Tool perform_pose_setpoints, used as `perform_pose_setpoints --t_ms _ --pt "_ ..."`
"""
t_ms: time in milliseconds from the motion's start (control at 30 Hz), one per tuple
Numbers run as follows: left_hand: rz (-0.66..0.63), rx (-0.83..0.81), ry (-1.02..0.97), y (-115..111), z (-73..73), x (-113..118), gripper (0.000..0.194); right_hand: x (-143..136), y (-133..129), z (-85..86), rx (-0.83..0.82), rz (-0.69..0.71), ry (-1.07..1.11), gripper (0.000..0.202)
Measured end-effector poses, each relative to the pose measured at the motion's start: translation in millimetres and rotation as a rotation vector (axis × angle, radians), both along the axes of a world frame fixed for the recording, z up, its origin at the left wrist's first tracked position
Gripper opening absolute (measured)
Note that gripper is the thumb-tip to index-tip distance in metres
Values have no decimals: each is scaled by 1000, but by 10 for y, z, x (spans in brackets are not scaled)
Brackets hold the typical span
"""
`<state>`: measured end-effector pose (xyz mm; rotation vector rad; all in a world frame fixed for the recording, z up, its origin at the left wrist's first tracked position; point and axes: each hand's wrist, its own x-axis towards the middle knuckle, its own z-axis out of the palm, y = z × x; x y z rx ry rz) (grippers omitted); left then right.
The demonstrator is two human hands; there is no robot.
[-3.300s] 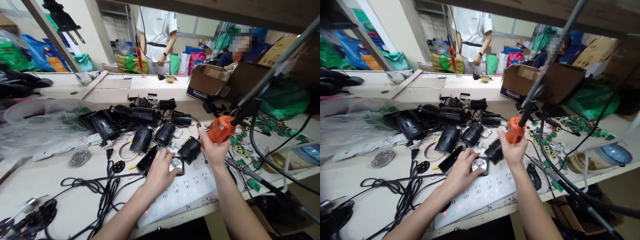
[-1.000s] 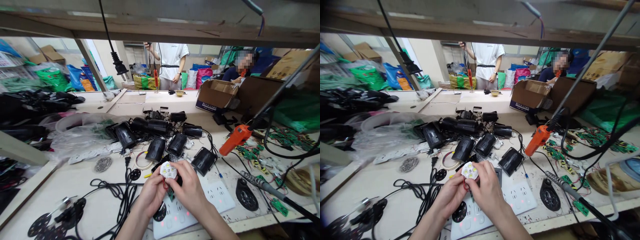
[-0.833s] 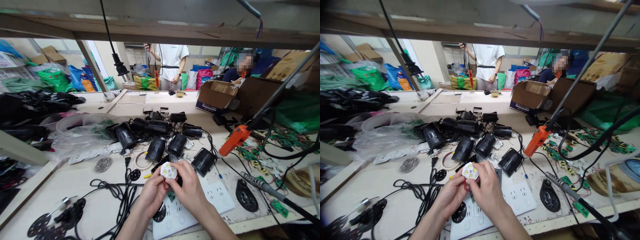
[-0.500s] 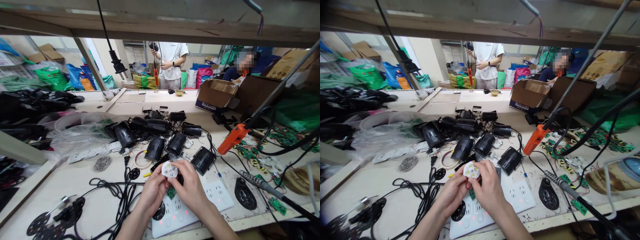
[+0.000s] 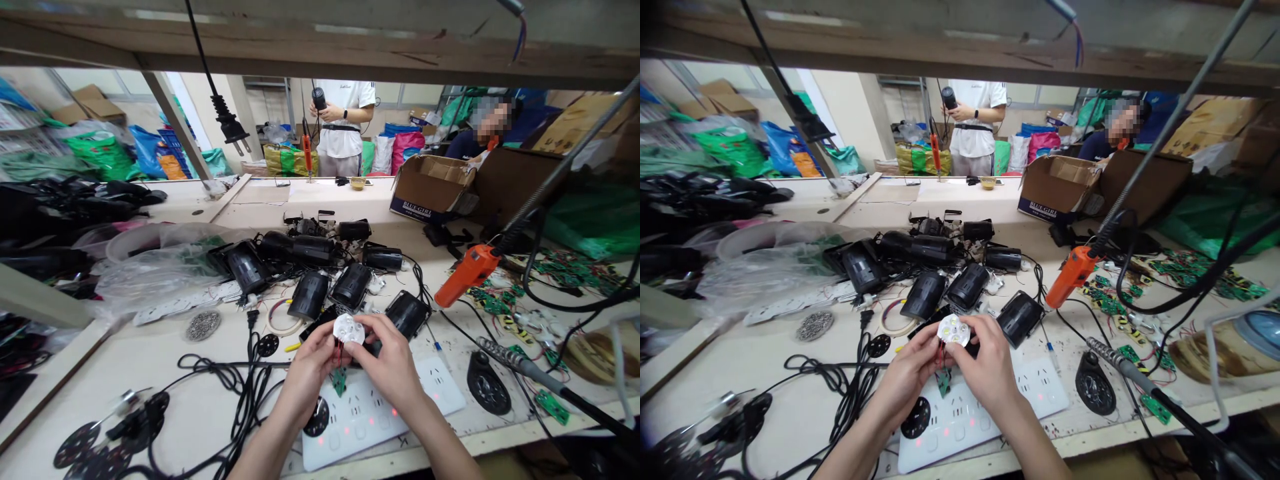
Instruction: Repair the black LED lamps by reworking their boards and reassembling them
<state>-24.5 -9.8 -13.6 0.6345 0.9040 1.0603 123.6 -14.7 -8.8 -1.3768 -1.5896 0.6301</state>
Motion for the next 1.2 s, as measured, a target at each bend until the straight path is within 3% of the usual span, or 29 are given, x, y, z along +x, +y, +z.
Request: perform_pose_setpoints --t_ms 267,433,867,1200 --pt "8 35 123 -2 -96 -21 27 69 24 -52 -7 -23 54 28" --pt "-19 94 180 -21 -51 -12 24 79 16 -73 5 -9 62 27" --pt "-52 435 717 30 -105 -12 24 193 -27 -138 34 -8 22 31" --pt "-58 454 756 24 -99 -11 25 224 -21 -152 48 15 18 29"
